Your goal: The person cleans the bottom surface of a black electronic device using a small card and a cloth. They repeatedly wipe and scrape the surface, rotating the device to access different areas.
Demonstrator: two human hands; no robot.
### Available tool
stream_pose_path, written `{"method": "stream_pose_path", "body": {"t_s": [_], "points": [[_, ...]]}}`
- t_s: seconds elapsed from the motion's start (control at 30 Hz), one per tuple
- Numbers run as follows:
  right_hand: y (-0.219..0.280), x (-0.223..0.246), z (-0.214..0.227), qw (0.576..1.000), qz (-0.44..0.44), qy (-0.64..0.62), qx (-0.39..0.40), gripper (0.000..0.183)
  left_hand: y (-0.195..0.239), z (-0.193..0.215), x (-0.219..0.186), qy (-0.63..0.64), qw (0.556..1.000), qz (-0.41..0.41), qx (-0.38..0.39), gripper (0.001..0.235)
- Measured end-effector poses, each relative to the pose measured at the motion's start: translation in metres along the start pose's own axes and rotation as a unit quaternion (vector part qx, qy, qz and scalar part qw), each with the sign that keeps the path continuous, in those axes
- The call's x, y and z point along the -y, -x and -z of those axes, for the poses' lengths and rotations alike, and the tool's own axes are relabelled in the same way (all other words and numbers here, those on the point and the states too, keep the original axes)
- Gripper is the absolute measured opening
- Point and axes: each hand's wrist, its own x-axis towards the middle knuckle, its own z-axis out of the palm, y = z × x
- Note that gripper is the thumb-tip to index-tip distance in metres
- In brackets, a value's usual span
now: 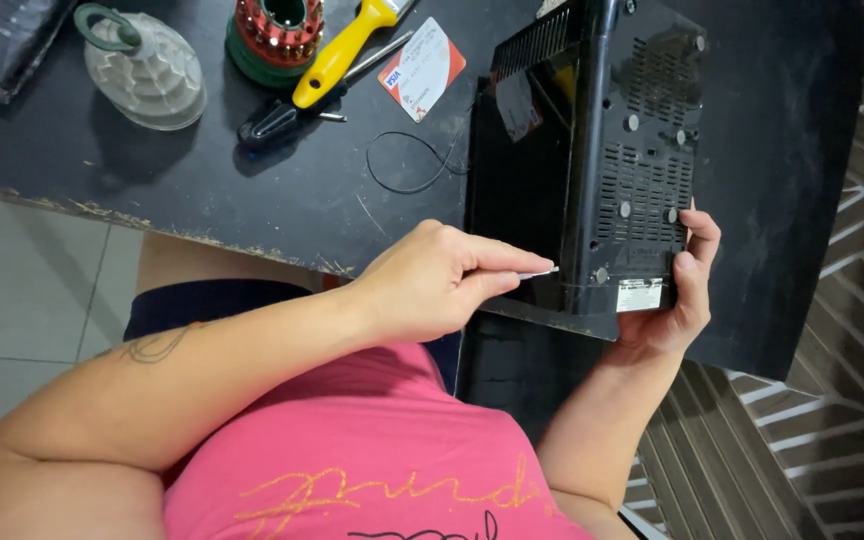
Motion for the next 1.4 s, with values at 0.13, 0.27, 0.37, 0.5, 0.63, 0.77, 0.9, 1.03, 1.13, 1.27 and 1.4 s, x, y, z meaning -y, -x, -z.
{"method": "stream_pose_path", "body": {"t_s": [0.13,0.27,0.37,0.5,0.63,0.77,0.9,1.03,1.13,1.27,1.4], "points": [[-0.001,0.000,0.004,1.000,-0.001,-0.003,0.008,0.034,-0.004,-0.001,-0.004,-0.009,1.000,0.015,0.010,0.030],[-0.002,-0.001,0.007,1.000,-0.002,0.004,0.020,0.034,-0.007,0.004,-0.016,-0.037,0.999,0.031,0.022,0.029],[-0.007,0.002,0.009,0.998,-0.010,0.043,0.050,0.042,-0.011,0.008,-0.026,-0.059,0.996,0.046,0.041,0.030],[-0.020,0.019,0.001,0.986,-0.031,0.145,0.078,0.067,-0.017,0.007,-0.028,-0.072,0.995,0.059,0.047,0.030],[-0.021,0.018,0.004,0.980,-0.047,0.175,0.081,0.072,-0.021,0.003,-0.026,-0.055,0.994,0.082,0.038,0.029],[-0.022,0.017,0.011,0.981,-0.050,0.168,0.080,0.072,-0.027,-0.007,-0.006,0.039,0.994,0.103,0.015,0.026],[-0.024,0.014,0.022,0.981,-0.051,0.165,0.091,0.071,-0.022,-0.024,0.023,0.276,0.950,0.147,0.018,0.030],[-0.026,0.010,0.031,0.982,-0.049,0.154,0.097,0.070,-0.020,-0.027,0.025,0.369,0.917,0.152,-0.003,0.030],[-0.024,0.012,0.028,0.982,-0.049,0.153,0.098,0.069,-0.019,-0.022,0.016,0.199,0.976,0.086,-0.012,0.028],[-0.024,0.014,0.025,0.979,-0.049,0.170,0.100,0.067,-0.014,-0.020,0.026,-0.080,0.990,-0.107,-0.040,0.031],[-0.022,0.017,0.015,0.978,-0.046,0.180,0.099,0.066,-0.008,-0.008,0.014,-0.239,0.949,-0.200,-0.048,0.035]]}}
